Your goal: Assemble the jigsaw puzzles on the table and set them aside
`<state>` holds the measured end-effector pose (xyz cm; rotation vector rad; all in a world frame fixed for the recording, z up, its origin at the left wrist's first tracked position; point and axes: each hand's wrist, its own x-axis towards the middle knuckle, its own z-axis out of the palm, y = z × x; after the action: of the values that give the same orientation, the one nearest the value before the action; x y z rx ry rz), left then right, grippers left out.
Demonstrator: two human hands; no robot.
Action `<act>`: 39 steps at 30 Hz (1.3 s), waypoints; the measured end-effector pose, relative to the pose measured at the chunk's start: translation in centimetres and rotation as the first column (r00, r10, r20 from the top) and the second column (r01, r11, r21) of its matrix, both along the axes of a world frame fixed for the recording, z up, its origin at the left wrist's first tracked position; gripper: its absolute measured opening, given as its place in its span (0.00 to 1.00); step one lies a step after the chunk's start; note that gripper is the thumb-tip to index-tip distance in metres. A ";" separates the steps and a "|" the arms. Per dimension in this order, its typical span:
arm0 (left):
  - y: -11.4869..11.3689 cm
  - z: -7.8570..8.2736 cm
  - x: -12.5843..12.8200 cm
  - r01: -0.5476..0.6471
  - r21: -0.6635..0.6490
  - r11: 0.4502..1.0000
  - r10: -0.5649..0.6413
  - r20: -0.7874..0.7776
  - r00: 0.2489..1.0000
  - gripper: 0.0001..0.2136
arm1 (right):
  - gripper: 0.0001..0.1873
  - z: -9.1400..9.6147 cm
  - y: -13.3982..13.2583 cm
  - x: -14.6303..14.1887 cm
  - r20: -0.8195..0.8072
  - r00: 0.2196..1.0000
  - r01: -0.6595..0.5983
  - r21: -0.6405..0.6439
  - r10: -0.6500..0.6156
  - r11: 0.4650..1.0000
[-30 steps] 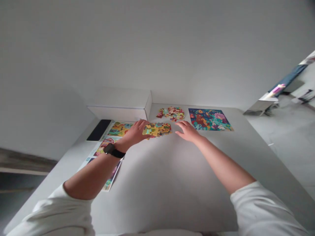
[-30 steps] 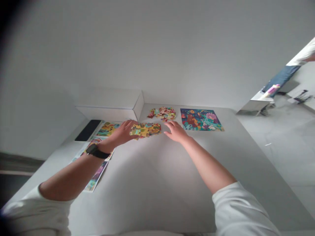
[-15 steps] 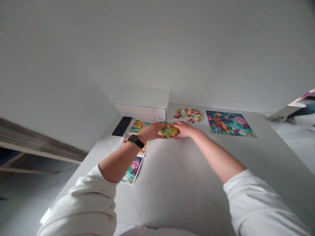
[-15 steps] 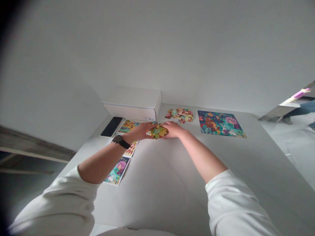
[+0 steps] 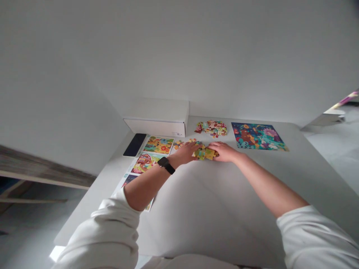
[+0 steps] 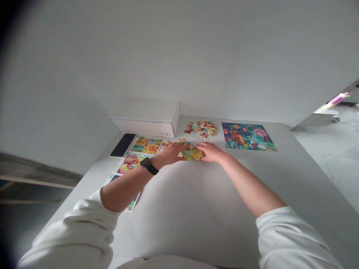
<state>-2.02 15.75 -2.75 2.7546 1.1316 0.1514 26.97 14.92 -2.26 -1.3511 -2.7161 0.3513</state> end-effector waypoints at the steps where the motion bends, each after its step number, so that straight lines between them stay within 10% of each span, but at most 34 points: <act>1: -0.1 0.0 0.4 -0.014 -0.001 1.000 0.014 0.011 1.000 0.39 | 0.34 0.0 -0.2 0.7 0.005 1.000 0.010 0.001 -0.010 1.000; 11: -0.6 0.2 -0.3 -0.331 -0.073 0.941 0.333 0.019 0.943 0.38 | 0.44 -0.2 -2.3 4.2 -0.016 0.988 0.155 0.035 -0.155 0.987; 25: -1.9 -2.0 6.4 -0.359 -0.034 0.933 0.361 0.126 0.924 0.39 | 0.33 -1.3 -3.5 8.0 -0.091 0.975 0.209 0.080 -0.202 0.975; 30: -2.1 -1.3 6.5 -0.279 -0.026 0.960 0.280 0.062 0.958 0.54 | 0.41 -2.1 -4.0 8.1 -0.133 0.972 0.207 0.082 -0.195 0.975; 39: -0.7 -1.2 6.0 -0.266 -0.015 0.964 0.266 0.114 0.957 0.49 | 0.40 -2.6 -3.8 5.5 -0.132 0.950 0.298 0.122 -0.282 0.947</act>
<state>4.02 15.09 -3.93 2.5434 1.4647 0.3384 32.42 11.14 -4.89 -1.6070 -2.3546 0.1992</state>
